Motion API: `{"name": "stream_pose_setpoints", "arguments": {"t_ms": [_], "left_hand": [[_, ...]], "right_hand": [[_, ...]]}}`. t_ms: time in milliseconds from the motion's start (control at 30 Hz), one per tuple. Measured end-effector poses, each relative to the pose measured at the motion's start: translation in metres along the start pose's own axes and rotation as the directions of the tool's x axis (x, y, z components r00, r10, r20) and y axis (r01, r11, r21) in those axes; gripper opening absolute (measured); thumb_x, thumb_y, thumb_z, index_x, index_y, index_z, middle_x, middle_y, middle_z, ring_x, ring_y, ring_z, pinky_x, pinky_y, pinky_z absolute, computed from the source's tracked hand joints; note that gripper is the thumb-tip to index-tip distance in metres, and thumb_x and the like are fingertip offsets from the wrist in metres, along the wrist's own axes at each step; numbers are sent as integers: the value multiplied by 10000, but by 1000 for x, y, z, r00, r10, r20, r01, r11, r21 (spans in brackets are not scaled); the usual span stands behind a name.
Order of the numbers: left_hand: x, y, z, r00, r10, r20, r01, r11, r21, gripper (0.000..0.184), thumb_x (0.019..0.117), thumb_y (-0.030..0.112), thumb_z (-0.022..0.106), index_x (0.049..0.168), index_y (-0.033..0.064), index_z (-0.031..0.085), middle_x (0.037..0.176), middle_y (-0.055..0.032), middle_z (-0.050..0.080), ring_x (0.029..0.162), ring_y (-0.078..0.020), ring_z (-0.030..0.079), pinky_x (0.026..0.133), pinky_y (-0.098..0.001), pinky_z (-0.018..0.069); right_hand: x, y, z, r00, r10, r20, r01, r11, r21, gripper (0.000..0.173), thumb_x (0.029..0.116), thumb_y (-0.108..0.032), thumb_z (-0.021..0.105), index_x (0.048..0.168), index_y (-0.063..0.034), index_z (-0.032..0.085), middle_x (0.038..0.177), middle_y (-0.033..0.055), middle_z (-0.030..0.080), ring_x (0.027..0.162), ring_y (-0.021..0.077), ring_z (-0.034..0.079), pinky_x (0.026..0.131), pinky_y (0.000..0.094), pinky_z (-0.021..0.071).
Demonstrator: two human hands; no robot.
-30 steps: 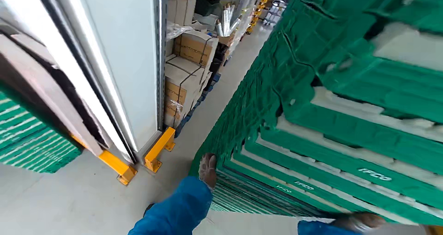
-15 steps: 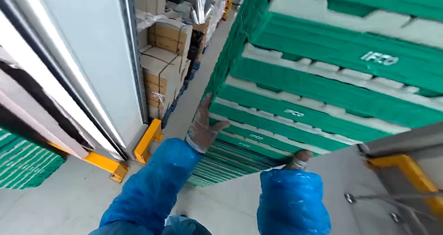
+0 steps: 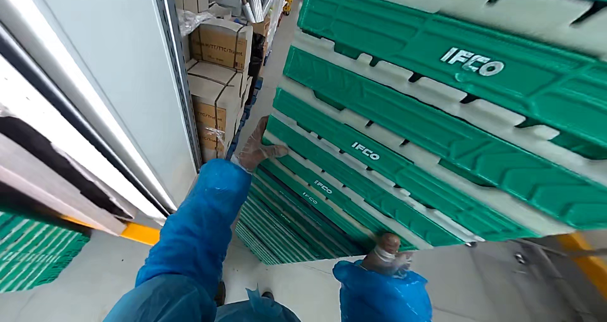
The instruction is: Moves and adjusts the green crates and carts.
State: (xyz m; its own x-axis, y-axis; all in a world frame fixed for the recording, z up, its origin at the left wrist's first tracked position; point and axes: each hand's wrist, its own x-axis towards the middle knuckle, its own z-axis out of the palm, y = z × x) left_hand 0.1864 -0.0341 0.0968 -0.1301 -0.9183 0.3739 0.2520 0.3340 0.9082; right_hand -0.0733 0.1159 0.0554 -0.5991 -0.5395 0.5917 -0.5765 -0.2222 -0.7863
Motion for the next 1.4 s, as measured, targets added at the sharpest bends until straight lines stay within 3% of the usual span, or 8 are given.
{"name": "stream_pose_setpoints", "arguments": {"t_ms": [233,333,667,800,1000,1167,1267,1400], "left_hand": [[-22,13,36,994,48,-97,-52,998,-40,765,794,160,739,1432,-26,360,1211,-65,582,1013,-20,625,889,-204,545],[-38,20,47,992,46,-116,-49,999,-19,754,797,142,756,1428,-11,372,1226,-66,565,1010,-26,629,872,-199,555],[-118,45,86,948,105,-300,-69,989,128,831,762,194,817,1446,25,377,1292,-62,572,1056,-67,645,900,-249,575],[-161,50,95,911,177,-374,-93,969,231,854,828,423,818,1492,139,363,1402,-17,526,1123,-78,618,926,-284,563],[-200,65,68,823,181,-539,-119,982,147,922,790,428,830,1457,88,292,1183,60,638,1012,-16,673,900,-246,595],[-202,72,20,796,196,-573,-175,980,93,930,761,486,845,1419,106,307,1127,60,656,960,-26,690,853,-255,612],[-190,78,-14,826,157,-542,-117,987,106,883,789,411,786,1434,61,295,1111,49,638,940,-5,678,844,-236,601],[-178,81,-51,872,106,-478,-106,994,28,936,780,378,796,1480,41,274,1170,19,632,990,-8,668,886,-245,591]], "right_hand": [[16,10,-10,997,73,-11,-68,968,240,1137,789,-810,623,1221,213,382,1021,1,627,955,-123,617,863,117,528],[25,28,-21,998,-15,64,-16,886,462,812,784,-723,708,1170,-42,494,980,-142,702,971,-65,680,864,188,579],[47,64,-49,904,-134,406,-255,593,764,536,817,-631,729,1159,-228,645,1052,-113,749,1063,7,688,936,247,572],[51,62,-47,862,-165,480,-313,572,758,546,811,-643,726,1156,-233,624,1063,-144,736,1092,-29,663,967,219,544],[25,27,-31,860,-71,506,-320,698,641,691,774,-650,782,1126,-110,534,957,-169,686,974,-112,647,865,121,538],[-9,-16,-20,917,-156,366,107,983,151,1175,849,-877,381,1210,232,521,1108,248,670,1105,56,625,970,221,485],[-30,-41,-15,926,-142,351,167,985,-42,1158,861,-860,308,1225,212,552,1138,344,655,1130,274,653,983,382,500],[-63,-72,-14,957,-84,277,129,981,-148,1124,885,-809,358,1245,242,526,1153,367,646,1140,278,656,1000,350,494]]}}
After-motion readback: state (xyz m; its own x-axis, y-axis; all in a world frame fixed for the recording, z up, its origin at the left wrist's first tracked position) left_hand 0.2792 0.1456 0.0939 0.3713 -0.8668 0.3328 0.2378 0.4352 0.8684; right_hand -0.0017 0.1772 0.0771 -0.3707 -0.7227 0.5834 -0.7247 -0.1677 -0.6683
